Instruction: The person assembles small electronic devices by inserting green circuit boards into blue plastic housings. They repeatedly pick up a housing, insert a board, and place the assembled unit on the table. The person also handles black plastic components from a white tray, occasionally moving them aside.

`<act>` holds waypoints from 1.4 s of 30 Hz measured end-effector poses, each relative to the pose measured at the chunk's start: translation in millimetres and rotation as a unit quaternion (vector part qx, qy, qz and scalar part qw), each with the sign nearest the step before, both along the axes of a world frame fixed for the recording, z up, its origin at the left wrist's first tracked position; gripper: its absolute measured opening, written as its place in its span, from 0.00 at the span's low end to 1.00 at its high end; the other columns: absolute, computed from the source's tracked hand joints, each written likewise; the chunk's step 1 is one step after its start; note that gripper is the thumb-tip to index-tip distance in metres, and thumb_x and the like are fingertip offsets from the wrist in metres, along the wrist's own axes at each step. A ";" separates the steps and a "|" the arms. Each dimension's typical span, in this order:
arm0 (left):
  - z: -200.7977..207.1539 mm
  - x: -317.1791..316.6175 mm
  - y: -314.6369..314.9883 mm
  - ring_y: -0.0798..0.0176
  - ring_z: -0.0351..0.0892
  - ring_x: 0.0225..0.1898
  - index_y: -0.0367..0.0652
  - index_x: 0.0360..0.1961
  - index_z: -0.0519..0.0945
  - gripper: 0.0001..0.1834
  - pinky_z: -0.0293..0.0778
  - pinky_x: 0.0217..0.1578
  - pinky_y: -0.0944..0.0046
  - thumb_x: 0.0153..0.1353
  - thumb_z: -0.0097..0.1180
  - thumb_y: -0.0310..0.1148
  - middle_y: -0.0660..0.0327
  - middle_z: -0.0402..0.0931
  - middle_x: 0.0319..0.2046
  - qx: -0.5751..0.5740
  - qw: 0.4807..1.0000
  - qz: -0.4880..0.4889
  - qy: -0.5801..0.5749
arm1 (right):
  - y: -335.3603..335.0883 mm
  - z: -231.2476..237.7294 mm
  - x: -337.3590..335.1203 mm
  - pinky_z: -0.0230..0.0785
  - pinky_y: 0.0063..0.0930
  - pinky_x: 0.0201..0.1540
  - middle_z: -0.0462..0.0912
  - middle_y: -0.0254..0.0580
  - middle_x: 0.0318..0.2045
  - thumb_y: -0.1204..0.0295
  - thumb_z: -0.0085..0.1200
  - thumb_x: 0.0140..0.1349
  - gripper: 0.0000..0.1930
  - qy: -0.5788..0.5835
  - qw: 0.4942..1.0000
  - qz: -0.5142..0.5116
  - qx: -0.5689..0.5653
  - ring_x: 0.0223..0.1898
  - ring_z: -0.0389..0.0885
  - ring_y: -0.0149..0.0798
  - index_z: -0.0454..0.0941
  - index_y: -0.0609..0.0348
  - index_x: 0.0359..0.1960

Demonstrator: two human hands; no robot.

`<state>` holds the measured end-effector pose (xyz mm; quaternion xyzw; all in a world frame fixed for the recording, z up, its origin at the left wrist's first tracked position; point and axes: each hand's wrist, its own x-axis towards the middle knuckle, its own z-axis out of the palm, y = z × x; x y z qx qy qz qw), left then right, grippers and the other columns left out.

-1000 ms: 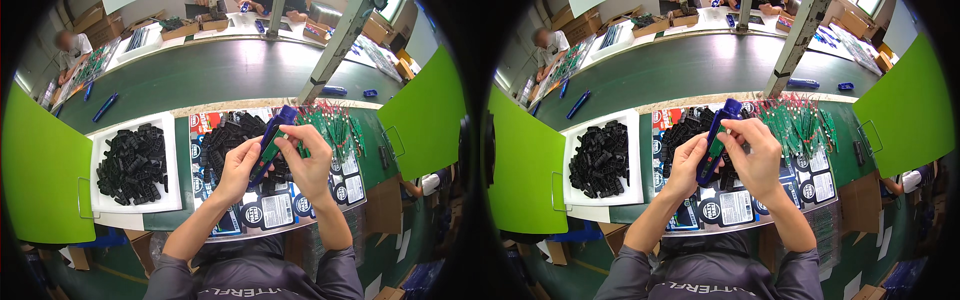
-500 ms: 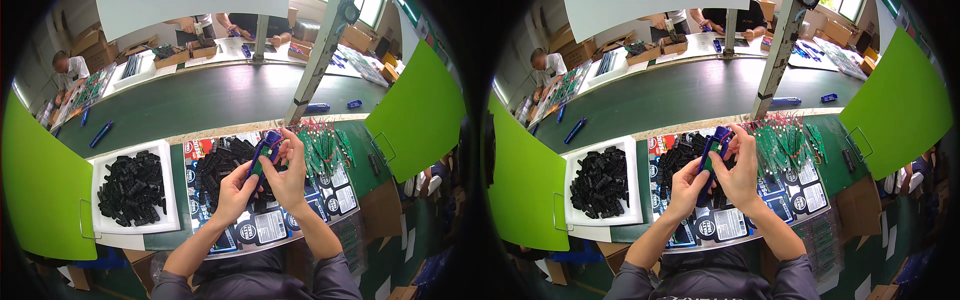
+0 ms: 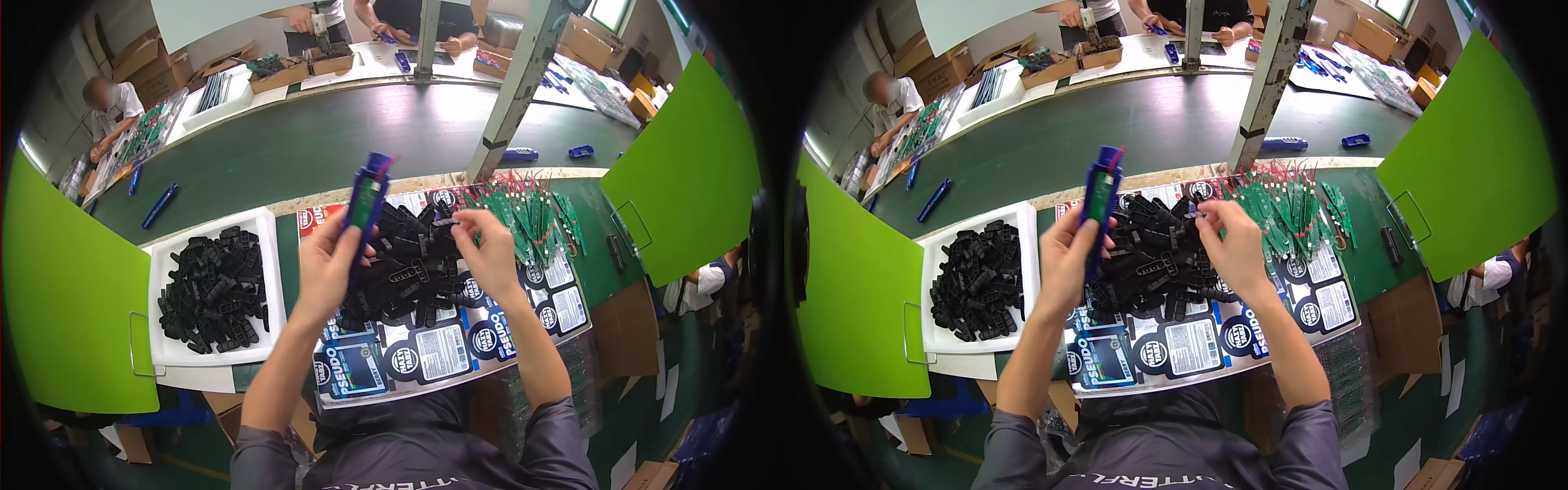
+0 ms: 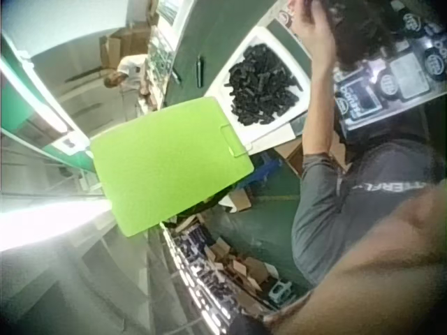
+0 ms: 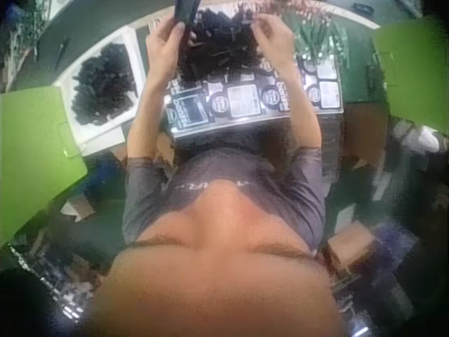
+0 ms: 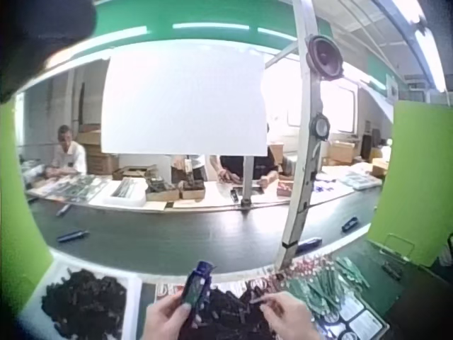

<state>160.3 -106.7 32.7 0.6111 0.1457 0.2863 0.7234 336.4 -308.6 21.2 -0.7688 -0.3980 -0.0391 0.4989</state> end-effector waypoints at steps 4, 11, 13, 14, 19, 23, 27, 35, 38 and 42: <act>-2.4 7.7 37.4 0.72 0.84 0.37 0.34 0.66 0.78 0.19 0.79 0.42 0.70 0.78 0.53 0.27 0.58 0.87 0.45 0.035 0.998 0.046 0.012 | -12.8 -21.6 -0.6 0.77 0.32 0.42 0.84 0.42 0.36 0.71 0.70 0.63 0.12 0.030 0.985 0.108 -0.134 0.35 0.83 0.38 0.86 0.63 0.45; -34.1 46.5 100.3 0.68 0.86 0.47 0.30 0.60 0.75 0.15 0.80 0.49 0.67 0.77 0.53 0.24 0.53 0.88 0.46 0.084 0.989 0.066 0.102 | -11.8 -9.5 3.8 0.76 0.32 0.38 0.83 0.43 0.33 0.72 0.68 0.64 0.10 0.058 0.981 0.127 -0.135 0.32 0.83 0.37 0.85 0.63 0.43; -47.5 65.7 118.5 0.67 0.86 0.46 0.30 0.61 0.75 0.15 0.80 0.49 0.66 0.76 0.53 0.24 0.54 0.88 0.47 0.121 0.982 0.070 0.123 | -7.7 -4.2 9.9 0.74 0.28 0.36 0.83 0.42 0.32 0.71 0.67 0.67 0.09 0.138 0.985 0.087 -0.056 0.30 0.81 0.31 0.85 0.64 0.44; -52.9 73.2 126.2 0.68 0.85 0.44 0.29 0.59 0.77 0.16 0.80 0.47 0.66 0.73 0.55 0.24 0.55 0.87 0.45 0.132 0.979 0.077 0.136 | -6.9 -3.9 13.6 0.73 0.23 0.36 0.82 0.35 0.31 0.72 0.65 0.71 0.09 0.202 0.975 0.065 -0.068 0.31 0.79 0.25 0.84 0.65 0.46; -92.6 121.5 163.3 0.64 0.88 0.39 0.33 0.52 0.85 0.15 0.82 0.45 0.62 0.66 0.63 0.28 0.56 0.90 0.39 0.229 0.947 0.137 0.178 | 14.4 -60.1 20.9 0.68 0.18 0.33 0.78 0.26 0.31 0.75 0.61 0.74 0.05 0.295 0.940 0.097 0.143 0.30 0.74 0.19 0.81 0.62 0.47; -101.0 152.3 174.2 0.59 0.90 0.39 0.37 0.50 0.88 0.15 0.82 0.45 0.58 0.63 0.64 0.28 0.54 0.90 0.37 0.271 0.927 0.136 0.222 | 12.6 -69.7 9.5 0.70 0.18 0.35 0.78 0.30 0.31 0.79 0.55 0.74 0.05 0.220 0.971 0.038 0.088 0.31 0.77 0.22 0.77 0.63 0.48; -107.4 183.1 189.5 0.56 0.90 0.41 0.40 0.52 0.88 0.17 0.82 0.46 0.56 0.61 0.65 0.31 0.53 0.90 0.39 0.291 0.909 0.139 0.265 | 16.6 -70.0 2.9 0.72 0.22 0.32 0.81 0.33 0.30 0.81 0.60 0.67 0.10 0.241 0.961 -0.017 0.138 0.28 0.77 0.24 0.77 0.64 0.48; -121.7 225.9 200.0 0.52 0.89 0.42 0.41 0.51 0.88 0.18 0.82 0.47 0.54 0.60 0.66 0.33 0.51 0.89 0.40 0.294 0.893 0.145 0.308 | 14.3 -64.4 6.0 0.67 0.23 0.28 0.80 0.34 0.29 0.81 0.62 0.65 0.08 0.169 0.981 -0.006 0.092 0.25 0.74 0.24 0.83 0.61 0.45; -130.9 217.2 213.6 0.47 0.86 0.47 0.42 0.50 0.88 0.18 0.80 0.51 0.49 0.60 0.65 0.35 0.51 0.85 0.43 0.415 0.845 0.153 0.299 | 16.4 -66.0 5.5 0.67 0.22 0.28 0.80 0.34 0.29 0.81 0.62 0.65 0.09 0.170 0.980 0.006 0.107 0.25 0.73 0.24 0.83 0.61 0.46; -115.6 210.7 207.5 0.45 0.82 0.52 0.41 0.51 0.87 0.17 0.77 0.54 0.47 0.62 0.63 0.34 0.50 0.81 0.49 0.479 0.801 0.182 0.310 | 17.7 -61.8 7.4 0.67 0.22 0.28 0.79 0.34 0.29 0.82 0.62 0.65 0.09 0.164 0.979 0.005 0.119 0.24 0.73 0.24 0.82 0.62 0.46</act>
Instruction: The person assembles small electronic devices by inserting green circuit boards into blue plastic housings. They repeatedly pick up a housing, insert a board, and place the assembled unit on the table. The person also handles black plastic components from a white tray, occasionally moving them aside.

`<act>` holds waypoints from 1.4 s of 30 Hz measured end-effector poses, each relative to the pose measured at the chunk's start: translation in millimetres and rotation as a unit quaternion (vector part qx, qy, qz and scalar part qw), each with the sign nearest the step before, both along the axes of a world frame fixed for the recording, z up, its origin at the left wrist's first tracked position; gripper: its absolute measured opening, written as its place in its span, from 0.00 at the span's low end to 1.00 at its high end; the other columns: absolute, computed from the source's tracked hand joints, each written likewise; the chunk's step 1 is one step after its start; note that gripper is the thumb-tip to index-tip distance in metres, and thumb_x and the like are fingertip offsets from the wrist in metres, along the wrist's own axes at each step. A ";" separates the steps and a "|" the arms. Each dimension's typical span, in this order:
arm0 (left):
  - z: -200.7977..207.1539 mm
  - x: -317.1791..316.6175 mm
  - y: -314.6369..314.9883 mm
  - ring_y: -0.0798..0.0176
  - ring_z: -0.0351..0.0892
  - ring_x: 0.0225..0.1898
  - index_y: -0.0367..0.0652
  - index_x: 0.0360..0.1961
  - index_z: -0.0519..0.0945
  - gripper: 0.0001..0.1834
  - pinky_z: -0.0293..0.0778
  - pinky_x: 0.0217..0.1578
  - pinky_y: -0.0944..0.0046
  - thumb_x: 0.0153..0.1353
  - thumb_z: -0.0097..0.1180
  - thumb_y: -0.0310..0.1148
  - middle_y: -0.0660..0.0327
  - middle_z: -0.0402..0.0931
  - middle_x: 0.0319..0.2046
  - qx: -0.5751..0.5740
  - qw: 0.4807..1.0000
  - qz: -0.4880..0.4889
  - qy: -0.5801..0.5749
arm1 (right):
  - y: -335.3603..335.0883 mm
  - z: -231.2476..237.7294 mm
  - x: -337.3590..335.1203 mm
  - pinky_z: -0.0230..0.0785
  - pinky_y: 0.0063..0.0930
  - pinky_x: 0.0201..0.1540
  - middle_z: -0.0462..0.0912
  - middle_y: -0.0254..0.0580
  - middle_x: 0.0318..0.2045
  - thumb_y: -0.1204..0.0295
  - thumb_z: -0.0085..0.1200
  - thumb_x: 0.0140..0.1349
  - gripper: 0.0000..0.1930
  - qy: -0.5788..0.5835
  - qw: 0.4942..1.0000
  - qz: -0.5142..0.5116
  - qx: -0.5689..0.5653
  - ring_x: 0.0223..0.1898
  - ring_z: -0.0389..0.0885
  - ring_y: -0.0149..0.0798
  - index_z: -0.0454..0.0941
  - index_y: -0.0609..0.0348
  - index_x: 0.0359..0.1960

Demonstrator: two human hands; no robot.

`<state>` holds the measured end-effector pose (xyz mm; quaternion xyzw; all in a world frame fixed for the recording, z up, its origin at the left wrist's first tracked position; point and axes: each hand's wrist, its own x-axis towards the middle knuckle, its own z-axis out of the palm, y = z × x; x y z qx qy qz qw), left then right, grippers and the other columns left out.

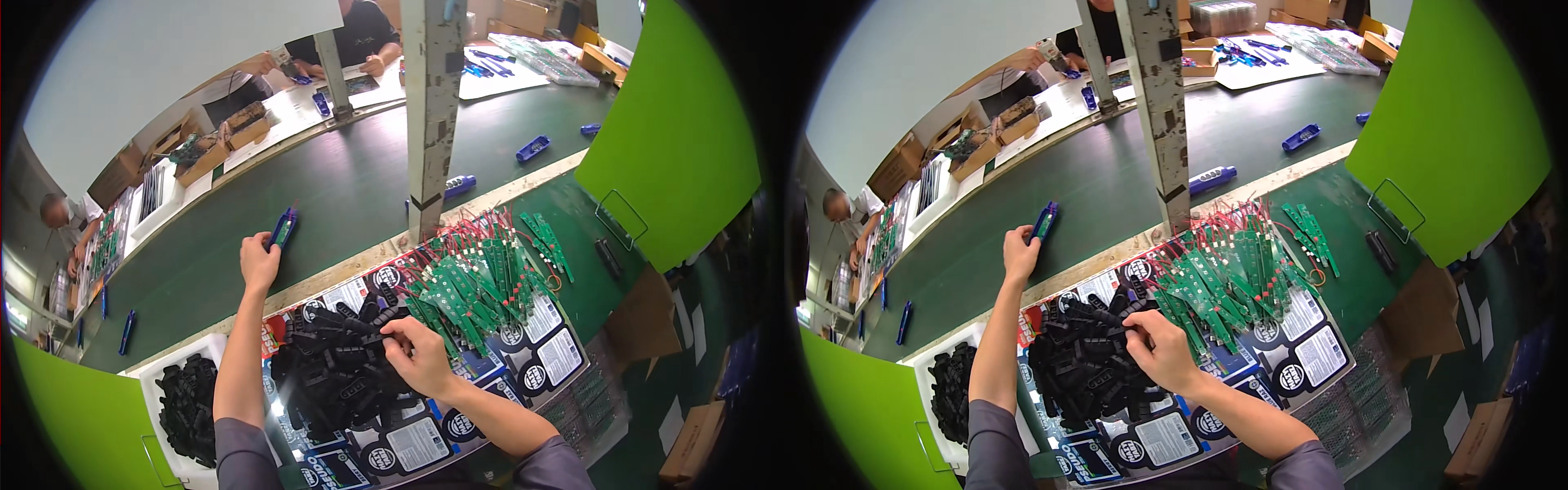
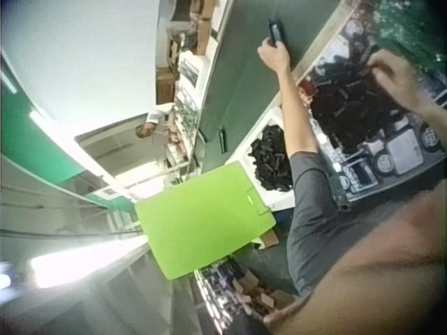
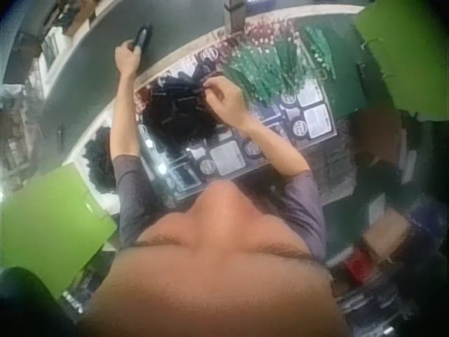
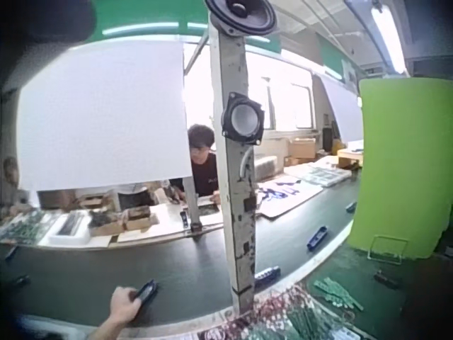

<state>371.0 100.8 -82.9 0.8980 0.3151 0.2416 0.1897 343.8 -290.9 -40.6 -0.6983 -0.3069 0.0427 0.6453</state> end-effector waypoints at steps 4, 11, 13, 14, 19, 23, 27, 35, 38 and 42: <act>29.0 8.1 -35.3 0.46 0.83 0.49 0.41 0.48 0.87 0.13 0.78 0.49 0.47 0.65 0.61 0.32 0.49 0.83 0.46 0.223 0.971 -0.021 -0.084 | 1.2 4.5 2.8 0.66 0.23 0.28 0.79 0.33 0.28 0.81 0.62 0.64 0.09 -0.017 1.000 -0.016 0.013 0.24 0.72 0.25 0.83 0.61 0.45; 66.7 82.1 -135.5 0.53 0.88 0.30 0.48 0.41 0.89 0.12 0.79 0.33 0.50 0.66 0.63 0.43 0.58 0.85 0.23 0.013 0.991 -0.126 0.039 | 0.4 6.8 5.6 0.74 0.29 0.33 0.80 0.41 0.33 0.80 0.61 0.65 0.09 -0.003 1.000 -0.008 -0.016 0.28 0.80 0.33 0.82 0.64 0.47; 63.2 108.2 -156.4 0.51 0.88 0.33 0.46 0.42 0.89 0.14 0.80 0.36 0.49 0.66 0.63 0.44 0.54 0.86 0.28 0.064 0.980 -0.185 0.031 | -0.2 7.3 7.2 0.75 0.29 0.33 0.80 0.42 0.33 0.80 0.61 0.65 0.09 0.000 1.000 -0.013 -0.016 0.29 0.81 0.35 0.82 0.65 0.47; 60.9 120.2 -163.2 0.50 0.88 0.35 0.46 0.43 0.89 0.15 0.80 0.38 0.49 0.65 0.63 0.44 0.51 0.86 0.30 0.090 0.972 -0.213 0.027 | -0.5 7.7 7.6 0.75 0.29 0.33 0.80 0.43 0.33 0.80 0.61 0.65 0.09 0.000 1.000 -0.012 -0.016 0.29 0.81 0.35 0.82 0.65 0.46; 32.9 181.1 -173.7 0.40 0.76 0.59 0.39 0.52 0.85 0.18 0.75 0.59 0.50 0.63 0.62 0.36 0.45 0.79 0.54 0.048 0.927 -0.371 0.035 | 0.2 6.4 8.9 0.77 0.30 0.35 0.80 0.44 0.33 0.82 0.61 0.65 0.09 0.006 1.000 -0.003 -0.015 0.29 0.83 0.36 0.83 0.65 0.46; 20.0 202.7 -179.1 0.35 0.78 0.55 0.34 0.51 0.83 0.18 0.75 0.59 0.45 0.63 0.62 0.32 0.40 0.81 0.49 -0.048 0.908 -0.416 0.015 | 1.4 3.6 10.6 0.65 0.25 0.25 0.80 0.37 0.29 0.80 0.64 0.64 0.11 -0.014 0.999 -0.029 0.015 0.22 0.73 0.26 0.84 0.61 0.47; 25.8 199.1 -168.9 0.34 0.82 0.51 0.34 0.55 0.82 0.20 0.78 0.56 0.45 0.66 0.62 0.33 0.39 0.82 0.48 -0.027 0.907 -0.418 0.040 | -2.6 1.3 7.7 0.77 0.29 0.33 0.81 0.41 0.32 0.79 0.63 0.66 0.11 0.038 0.999 -0.008 -0.027 0.30 0.83 0.34 0.82 0.63 0.49; 86.0 79.8 -121.9 0.62 0.87 0.40 0.36 0.73 0.69 0.26 0.85 0.43 0.60 0.78 0.54 0.34 0.53 0.84 0.46 -0.449 0.836 -0.314 -0.037 | 1.7 8.0 10.3 0.74 0.28 0.31 0.82 0.42 0.38 0.80 0.66 0.61 0.09 -0.070 0.996 -0.056 0.004 0.29 0.82 0.34 0.84 0.60 0.44; 102.9 13.4 -127.3 0.61 0.87 0.39 0.34 0.65 0.71 0.20 0.86 0.43 0.60 0.76 0.45 0.29 0.52 0.82 0.46 -0.525 0.802 -0.269 -0.093 | 0.5 1.5 11.3 0.71 0.25 0.30 0.82 0.41 0.36 0.82 0.67 0.60 0.10 -0.054 0.995 -0.076 0.023 0.27 0.78 0.30 0.84 0.61 0.43; 117.0 -60.7 -164.4 0.63 0.86 0.37 0.34 0.60 0.73 0.19 0.86 0.43 0.62 0.71 0.43 0.26 0.53 0.83 0.44 -0.531 0.807 -0.230 -0.117 | -2.8 -4.6 13.8 0.71 0.24 0.31 0.82 0.38 0.31 0.82 0.67 0.61 0.09 0.003 0.995 -0.083 0.063 0.27 0.78 0.27 0.83 0.65 0.42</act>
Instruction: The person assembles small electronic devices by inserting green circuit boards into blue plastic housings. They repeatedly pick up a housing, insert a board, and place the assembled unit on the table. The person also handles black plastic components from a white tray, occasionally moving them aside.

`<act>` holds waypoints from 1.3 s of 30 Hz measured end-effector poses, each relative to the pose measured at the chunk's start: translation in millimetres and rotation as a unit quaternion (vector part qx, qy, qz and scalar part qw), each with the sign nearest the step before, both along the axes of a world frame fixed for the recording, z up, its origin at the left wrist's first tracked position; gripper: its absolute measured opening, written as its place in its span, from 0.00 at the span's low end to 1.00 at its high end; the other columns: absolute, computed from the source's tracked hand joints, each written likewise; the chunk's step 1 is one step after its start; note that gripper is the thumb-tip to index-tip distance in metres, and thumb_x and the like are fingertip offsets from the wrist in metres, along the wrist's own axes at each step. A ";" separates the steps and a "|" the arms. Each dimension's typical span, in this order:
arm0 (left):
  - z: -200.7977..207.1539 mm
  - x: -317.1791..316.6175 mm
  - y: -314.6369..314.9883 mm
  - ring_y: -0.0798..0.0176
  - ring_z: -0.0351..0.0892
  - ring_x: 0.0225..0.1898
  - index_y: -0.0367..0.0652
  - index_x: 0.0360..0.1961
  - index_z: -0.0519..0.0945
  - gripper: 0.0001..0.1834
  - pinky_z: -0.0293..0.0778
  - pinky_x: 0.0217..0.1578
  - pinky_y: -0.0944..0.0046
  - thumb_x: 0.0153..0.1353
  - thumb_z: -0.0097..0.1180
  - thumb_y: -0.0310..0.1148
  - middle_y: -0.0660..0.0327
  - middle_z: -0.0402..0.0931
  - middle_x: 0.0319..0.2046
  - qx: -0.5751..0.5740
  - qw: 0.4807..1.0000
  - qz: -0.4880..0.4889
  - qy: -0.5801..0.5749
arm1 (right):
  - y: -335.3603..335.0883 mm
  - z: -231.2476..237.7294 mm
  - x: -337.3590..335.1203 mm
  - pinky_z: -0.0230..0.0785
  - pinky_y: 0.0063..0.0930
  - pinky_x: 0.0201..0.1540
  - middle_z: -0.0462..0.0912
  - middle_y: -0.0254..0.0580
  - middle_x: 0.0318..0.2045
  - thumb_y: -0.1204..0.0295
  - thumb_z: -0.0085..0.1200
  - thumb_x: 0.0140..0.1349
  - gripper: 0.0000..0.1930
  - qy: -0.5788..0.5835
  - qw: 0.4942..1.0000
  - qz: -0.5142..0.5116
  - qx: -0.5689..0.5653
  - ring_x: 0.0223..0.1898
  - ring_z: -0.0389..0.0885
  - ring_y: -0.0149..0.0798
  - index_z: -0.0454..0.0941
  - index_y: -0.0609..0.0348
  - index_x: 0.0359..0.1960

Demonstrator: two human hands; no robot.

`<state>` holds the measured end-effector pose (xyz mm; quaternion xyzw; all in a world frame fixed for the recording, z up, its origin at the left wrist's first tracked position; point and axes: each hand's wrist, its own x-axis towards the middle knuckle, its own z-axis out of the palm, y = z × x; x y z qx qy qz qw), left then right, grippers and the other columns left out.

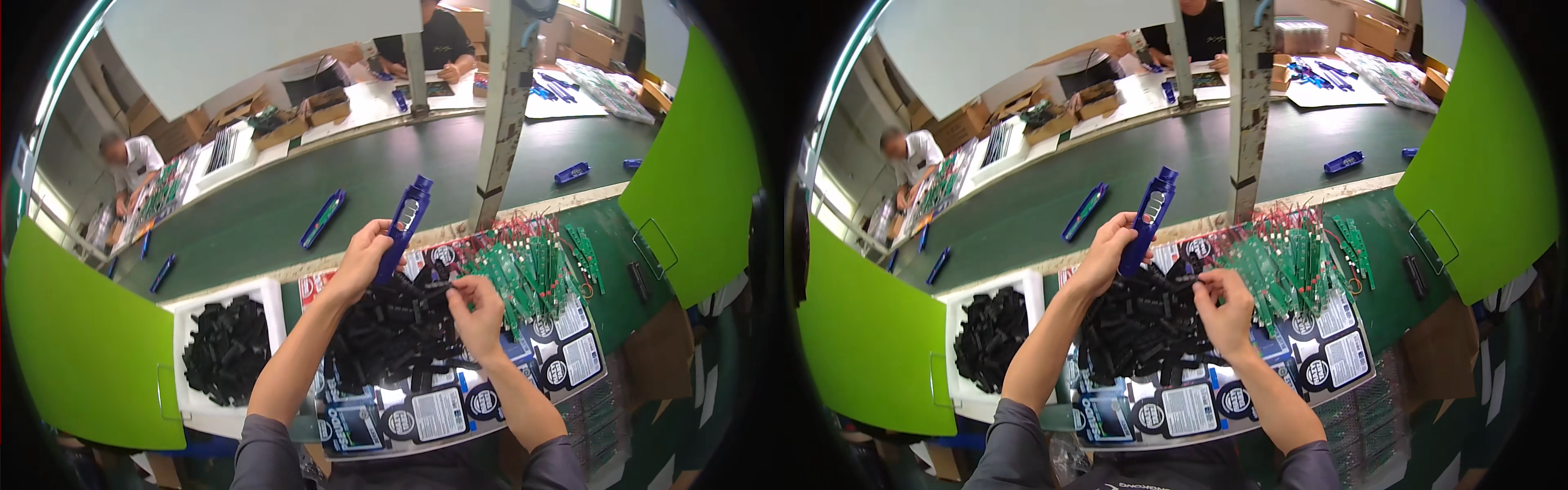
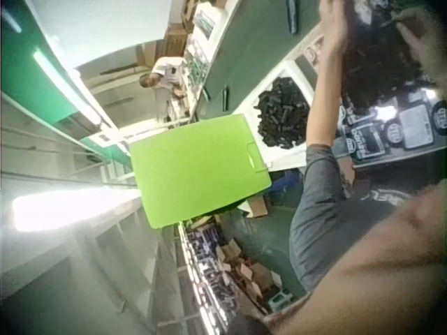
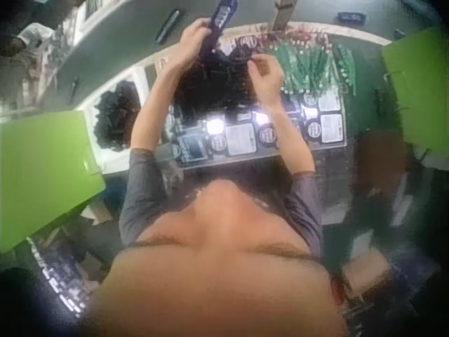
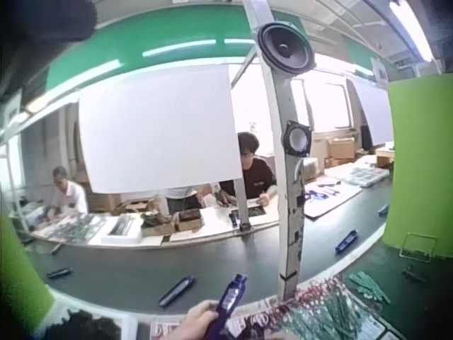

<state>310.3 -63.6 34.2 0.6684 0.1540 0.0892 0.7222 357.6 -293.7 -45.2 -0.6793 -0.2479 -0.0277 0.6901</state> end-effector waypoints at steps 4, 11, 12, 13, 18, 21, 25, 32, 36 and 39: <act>-1.3 -57.2 -40.4 0.68 0.83 0.36 0.34 0.60 0.76 0.16 0.82 0.38 0.67 0.75 0.48 0.29 0.58 0.83 0.42 0.030 0.999 0.019 -0.006 | -5.6 23.7 -4.2 0.70 0.24 0.33 0.84 0.39 0.35 0.81 0.68 0.61 0.08 -0.033 0.999 0.001 0.023 0.29 0.77 0.27 0.84 0.63 0.42; -18.6 -97.6 -84.3 0.72 0.83 0.32 0.31 0.54 0.80 0.14 0.79 0.33 0.69 0.74 0.59 0.31 0.59 0.86 0.38 0.073 0.997 0.014 -0.031 | -7.5 80.6 -26.3 0.71 0.33 0.43 0.77 0.42 0.39 0.78 0.70 0.59 0.07 -0.216 0.971 -0.014 -0.096 0.42 0.78 0.42 0.87 0.60 0.38; -19.4 -99.0 -87.2 0.72 0.83 0.32 0.31 0.53 0.80 0.14 0.79 0.33 0.69 0.73 0.60 0.31 0.58 0.86 0.38 0.066 0.997 0.015 -0.037 | -5.9 78.0 -28.1 0.67 0.37 0.44 0.75 0.42 0.38 0.77 0.71 0.57 0.06 -0.218 0.971 -0.020 -0.100 0.40 0.75 0.41 0.88 0.58 0.37; -18.4 -99.6 -90.0 0.72 0.84 0.31 0.31 0.52 0.80 0.14 0.79 0.33 0.69 0.73 0.61 0.31 0.58 0.87 0.37 0.078 0.996 0.019 -0.039 | -6.2 77.4 -30.0 0.66 0.38 0.45 0.74 0.41 0.38 0.76 0.71 0.58 0.06 -0.243 0.962 -0.039 -0.123 0.41 0.75 0.42 0.88 0.57 0.37; -16.9 -100.5 -96.0 0.75 0.82 0.28 0.32 0.48 0.83 0.12 0.75 0.27 0.72 0.71 0.64 0.31 0.64 0.84 0.31 0.147 0.988 0.047 -0.028 | -9.3 82.9 -40.9 0.60 0.42 0.48 0.74 0.38 0.37 0.72 0.72 0.56 0.07 -0.325 0.920 -0.096 -0.199 0.44 0.72 0.44 0.88 0.52 0.35; -17.5 -102.4 -99.5 0.76 0.82 0.26 0.32 0.44 0.84 0.10 0.74 0.25 0.72 0.70 0.66 0.30 0.65 0.83 0.26 0.184 0.979 0.074 -0.040 | -13.4 87.4 -44.5 0.59 0.43 0.48 0.74 0.37 0.38 0.72 0.73 0.55 0.08 -0.340 0.909 -0.100 -0.221 0.44 0.73 0.44 0.86 0.52 0.34; -19.9 -100.4 -103.4 0.73 0.83 0.27 0.31 0.42 0.86 0.09 0.76 0.28 0.69 0.68 0.67 0.28 0.61 0.85 0.25 0.240 0.963 0.104 -0.072 | -13.1 88.0 -45.6 0.60 0.44 0.50 0.75 0.39 0.40 0.72 0.74 0.53 0.16 -0.335 0.907 -0.118 -0.225 0.46 0.74 0.45 0.83 0.53 0.43; -18.8 -107.5 -108.5 0.60 0.87 0.30 0.34 0.43 0.88 0.08 0.79 0.34 0.62 0.65 0.67 0.25 0.50 0.88 0.31 0.342 0.920 0.149 -0.118 | -15.1 80.3 -27.0 0.75 0.36 0.46 0.79 0.45 0.44 0.71 0.77 0.54 0.29 -0.086 0.984 0.005 -0.159 0.42 0.80 0.40 0.75 0.62 0.55; -25.3 -105.7 -105.9 0.63 0.85 0.29 0.32 0.45 0.87 0.09 0.79 0.34 0.61 0.65 0.67 0.24 0.52 0.88 0.31 0.261 0.953 0.133 -0.076 | -29.5 67.8 -12.7 0.75 0.28 0.42 0.82 0.41 0.42 0.69 0.74 0.61 0.25 -0.021 0.987 0.109 -0.113 0.41 0.81 0.32 0.79 0.62 0.57; -25.3 -107.8 -98.3 0.74 0.80 0.26 0.30 0.48 0.85 0.10 0.75 0.28 0.70 0.70 0.64 0.25 0.60 0.86 0.31 0.144 0.978 0.139 -0.054 | -52.0 67.1 15.1 0.76 0.28 0.38 0.86 0.40 0.39 0.69 0.69 0.67 0.14 -0.088 0.988 0.037 -0.118 0.37 0.84 0.31 0.86 0.62 0.50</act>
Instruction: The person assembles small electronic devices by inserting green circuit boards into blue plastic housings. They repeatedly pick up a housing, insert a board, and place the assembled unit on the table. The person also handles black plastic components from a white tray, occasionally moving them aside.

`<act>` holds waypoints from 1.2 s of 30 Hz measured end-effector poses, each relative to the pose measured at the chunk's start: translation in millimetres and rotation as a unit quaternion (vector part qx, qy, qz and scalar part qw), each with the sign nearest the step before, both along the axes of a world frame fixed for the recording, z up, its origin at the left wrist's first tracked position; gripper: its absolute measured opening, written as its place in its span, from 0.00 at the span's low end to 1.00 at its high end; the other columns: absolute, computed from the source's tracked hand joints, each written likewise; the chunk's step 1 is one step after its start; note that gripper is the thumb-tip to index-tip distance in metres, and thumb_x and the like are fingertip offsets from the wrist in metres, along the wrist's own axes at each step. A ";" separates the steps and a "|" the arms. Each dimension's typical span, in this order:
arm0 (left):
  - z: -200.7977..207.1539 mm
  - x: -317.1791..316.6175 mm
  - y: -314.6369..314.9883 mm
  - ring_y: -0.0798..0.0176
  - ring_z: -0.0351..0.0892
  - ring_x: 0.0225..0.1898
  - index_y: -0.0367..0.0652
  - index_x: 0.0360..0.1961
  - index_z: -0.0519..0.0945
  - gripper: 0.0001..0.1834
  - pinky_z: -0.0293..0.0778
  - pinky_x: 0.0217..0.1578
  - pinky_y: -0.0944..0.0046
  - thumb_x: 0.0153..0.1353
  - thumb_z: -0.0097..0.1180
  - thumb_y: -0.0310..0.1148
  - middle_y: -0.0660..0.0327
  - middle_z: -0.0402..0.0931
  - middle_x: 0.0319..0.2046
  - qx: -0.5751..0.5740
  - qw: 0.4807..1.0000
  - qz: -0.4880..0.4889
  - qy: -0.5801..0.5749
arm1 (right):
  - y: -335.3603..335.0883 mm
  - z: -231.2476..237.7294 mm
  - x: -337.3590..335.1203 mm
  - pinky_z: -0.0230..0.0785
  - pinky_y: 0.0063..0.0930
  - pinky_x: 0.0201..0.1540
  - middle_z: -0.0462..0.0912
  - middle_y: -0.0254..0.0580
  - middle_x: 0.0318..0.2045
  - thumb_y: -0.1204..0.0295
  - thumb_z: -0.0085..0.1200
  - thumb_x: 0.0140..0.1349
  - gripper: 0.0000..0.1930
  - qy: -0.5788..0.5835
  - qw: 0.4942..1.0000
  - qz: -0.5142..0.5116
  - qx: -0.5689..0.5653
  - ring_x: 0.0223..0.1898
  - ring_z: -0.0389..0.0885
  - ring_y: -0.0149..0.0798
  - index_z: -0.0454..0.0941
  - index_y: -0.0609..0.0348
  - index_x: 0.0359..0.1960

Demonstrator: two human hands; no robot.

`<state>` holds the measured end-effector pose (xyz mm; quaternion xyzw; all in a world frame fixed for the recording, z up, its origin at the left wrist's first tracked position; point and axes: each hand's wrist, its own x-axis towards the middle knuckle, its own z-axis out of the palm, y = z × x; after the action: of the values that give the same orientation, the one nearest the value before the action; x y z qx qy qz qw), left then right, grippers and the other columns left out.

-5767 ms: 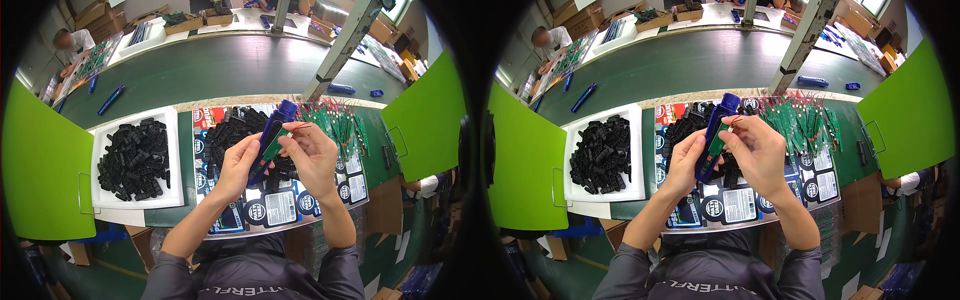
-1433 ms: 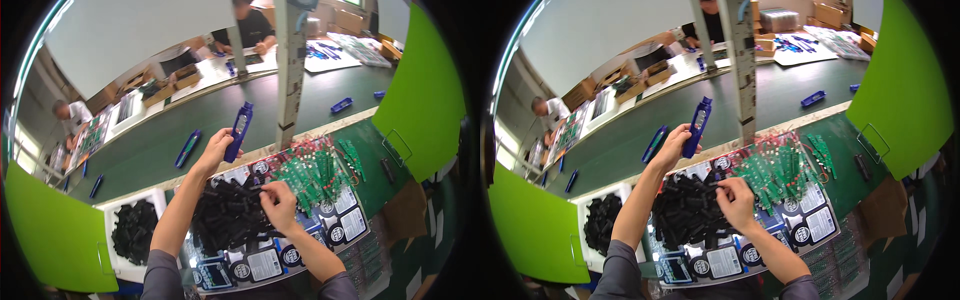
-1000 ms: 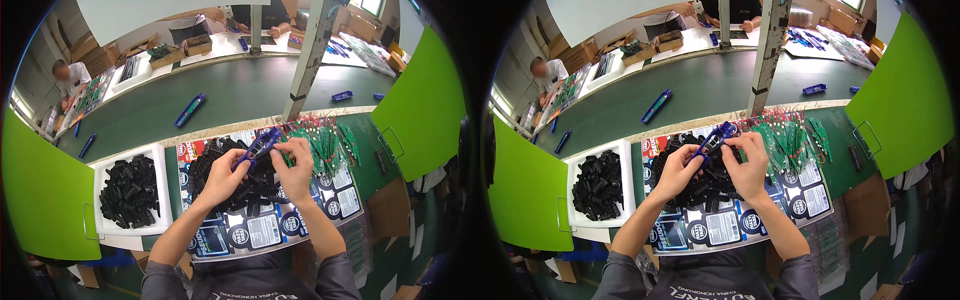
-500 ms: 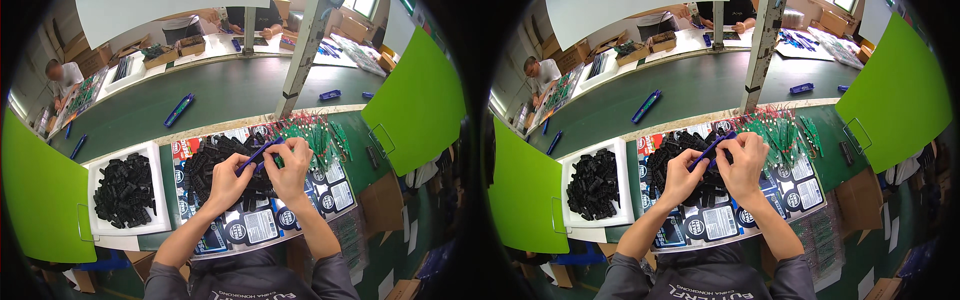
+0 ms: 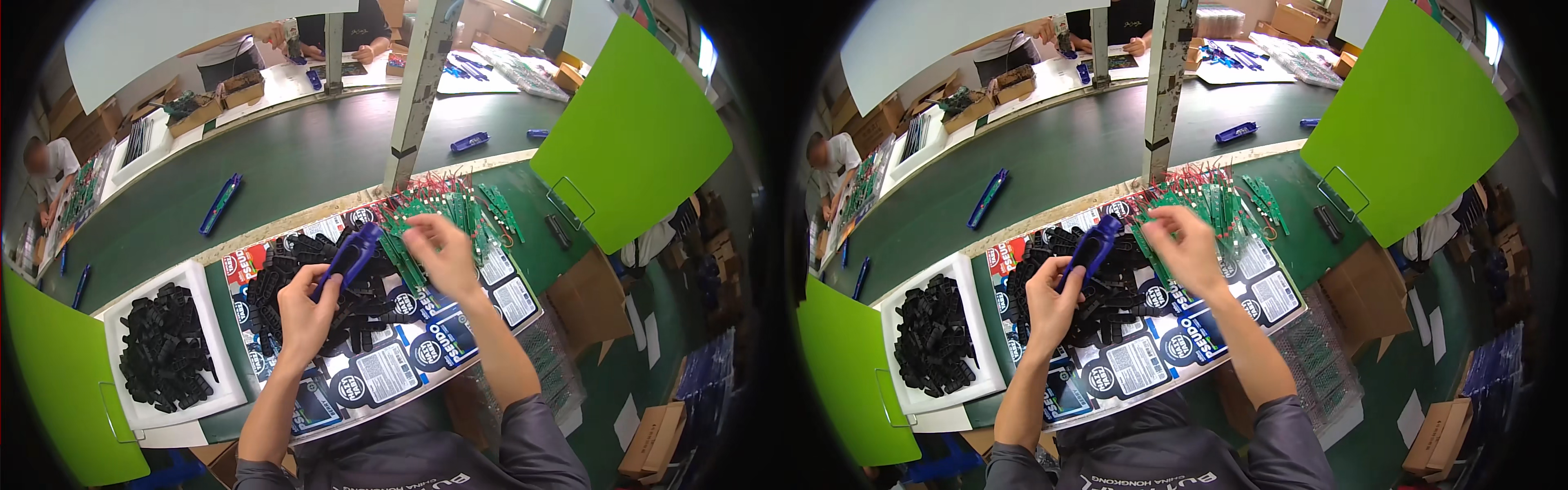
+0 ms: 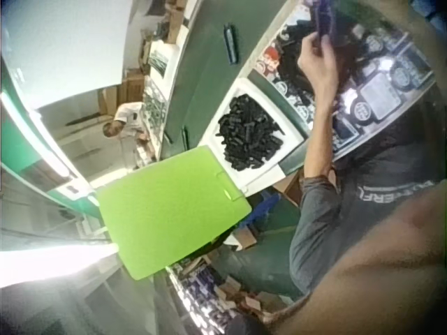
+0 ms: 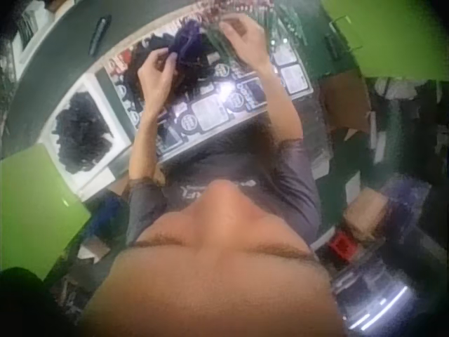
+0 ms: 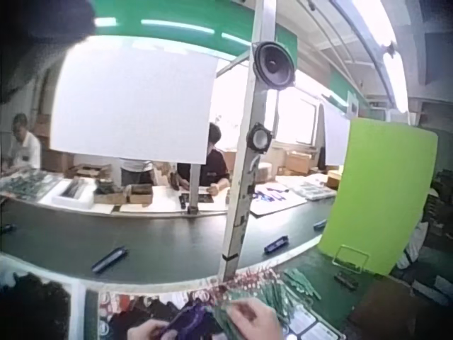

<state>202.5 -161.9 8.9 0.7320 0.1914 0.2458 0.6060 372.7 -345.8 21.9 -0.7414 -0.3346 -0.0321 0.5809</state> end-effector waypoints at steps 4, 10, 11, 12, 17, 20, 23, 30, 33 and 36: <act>-4.2 -3.1 5.6 0.76 0.78 0.26 0.30 0.52 0.84 0.12 0.74 0.26 0.73 0.72 0.64 0.27 0.63 0.84 0.33 -0.064 0.997 -0.004 -0.031 | -47.3 -11.1 61.5 0.80 0.41 0.43 0.88 0.50 0.39 0.73 0.64 0.66 0.07 -0.122 0.961 -0.146 -0.202 0.38 0.90 0.48 0.87 0.63 0.42; -16.2 -9.8 15.3 0.76 0.80 0.26 0.32 0.55 0.83 0.14 0.74 0.25 0.73 0.73 0.64 0.29 0.64 0.84 0.34 -0.093 0.994 -0.012 -0.060 | -45.9 -25.0 73.2 0.79 0.43 0.46 0.87 0.47 0.38 0.73 0.67 0.63 0.09 -0.155 0.918 -0.144 -0.336 0.39 0.88 0.50 0.87 0.62 0.42; -17.9 -10.6 16.0 0.76 0.80 0.27 0.32 0.55 0.83 0.14 0.74 0.25 0.73 0.73 0.64 0.29 0.64 0.84 0.34 -0.099 0.993 -0.014 -0.066 | -45.8 -27.1 75.3 0.78 0.44 0.46 0.87 0.47 0.38 0.73 0.67 0.63 0.09 -0.144 0.917 -0.145 -0.343 0.40 0.88 0.51 0.87 0.62 0.42; -19.8 -11.8 16.6 0.76 0.80 0.27 0.33 0.55 0.83 0.14 0.74 0.25 0.74 0.73 0.64 0.29 0.64 0.84 0.34 -0.105 0.992 -0.014 -0.072 | -44.2 -27.5 76.6 0.78 0.45 0.47 0.87 0.47 0.38 0.72 0.68 0.62 0.10 -0.133 0.916 -0.145 -0.350 0.40 0.87 0.52 0.86 0.61 0.43; -26.7 -17.8 19.1 0.75 0.81 0.27 0.32 0.56 0.83 0.15 0.74 0.25 0.74 0.74 0.64 0.29 0.63 0.84 0.34 -0.135 0.987 -0.011 -0.090 | -37.0 -21.7 76.1 0.77 0.48 0.46 0.86 0.48 0.38 0.73 0.66 0.63 0.09 -0.137 0.914 -0.151 -0.352 0.41 0.86 0.54 0.84 0.58 0.44; -25.9 -17.0 18.6 0.75 0.82 0.27 0.33 0.56 0.82 0.14 0.74 0.24 0.74 0.75 0.63 0.30 0.62 0.84 0.35 -0.154 0.984 -0.011 -0.087 | -42.4 -7.1 75.8 0.77 0.50 0.46 0.84 0.53 0.39 0.77 0.60 0.64 0.07 -0.228 0.916 -0.159 -0.290 0.40 0.86 0.57 0.82 0.59 0.43; -24.0 -16.5 21.3 0.72 0.82 0.27 0.32 0.55 0.80 0.13 0.76 0.26 0.71 0.76 0.59 0.29 0.57 0.86 0.38 -0.178 0.981 -0.025 -0.078 | -25.9 37.3 41.2 0.77 0.42 0.40 0.83 0.51 0.37 0.80 0.59 0.66 0.11 -0.269 0.924 -0.188 -0.195 0.34 0.85 0.49 0.83 0.61 0.49; -24.6 -19.7 31.1 0.67 0.84 0.32 0.35 0.69 0.72 0.22 0.80 0.31 0.67 0.81 0.49 0.37 0.52 0.85 0.46 -0.302 0.941 -0.075 -0.134 | 33.8 71.8 -53.0 0.74 0.19 0.39 0.82 0.35 0.41 0.84 0.59 0.70 0.17 0.060 0.992 0.091 0.067 0.37 0.80 0.24 0.78 0.69 0.59; -27.7 -18.0 31.5 0.66 0.85 0.33 0.36 0.69 0.72 0.23 0.81 0.32 0.66 0.83 0.44 0.40 0.52 0.85 0.46 -0.340 0.927 -0.073 -0.143 | 57.2 58.9 -79.3 0.75 0.20 0.40 0.83 0.36 0.41 0.84 0.60 0.69 0.17 0.106 0.984 0.127 0.067 0.39 0.82 0.25 0.78 0.69 0.59; -30.7 -16.7 30.7 0.66 0.86 0.34 0.37 0.69 0.72 0.23 0.83 0.35 0.66 0.84 0.43 0.40 0.55 0.85 0.45 -0.336 0.928 -0.071 -0.145 | 74.4 45.5 -93.7 0.77 0.21 0.39 0.84 0.39 0.38 0.84 0.62 0.68 0.16 0.062 0.990 0.113 0.058 0.38 0.86 0.27 0.79 0.68 0.57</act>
<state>185.8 -131.2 -21.8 0.4536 0.1209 0.2267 0.8534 279.0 -271.4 67.4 -0.6644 -0.3769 0.0605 0.6425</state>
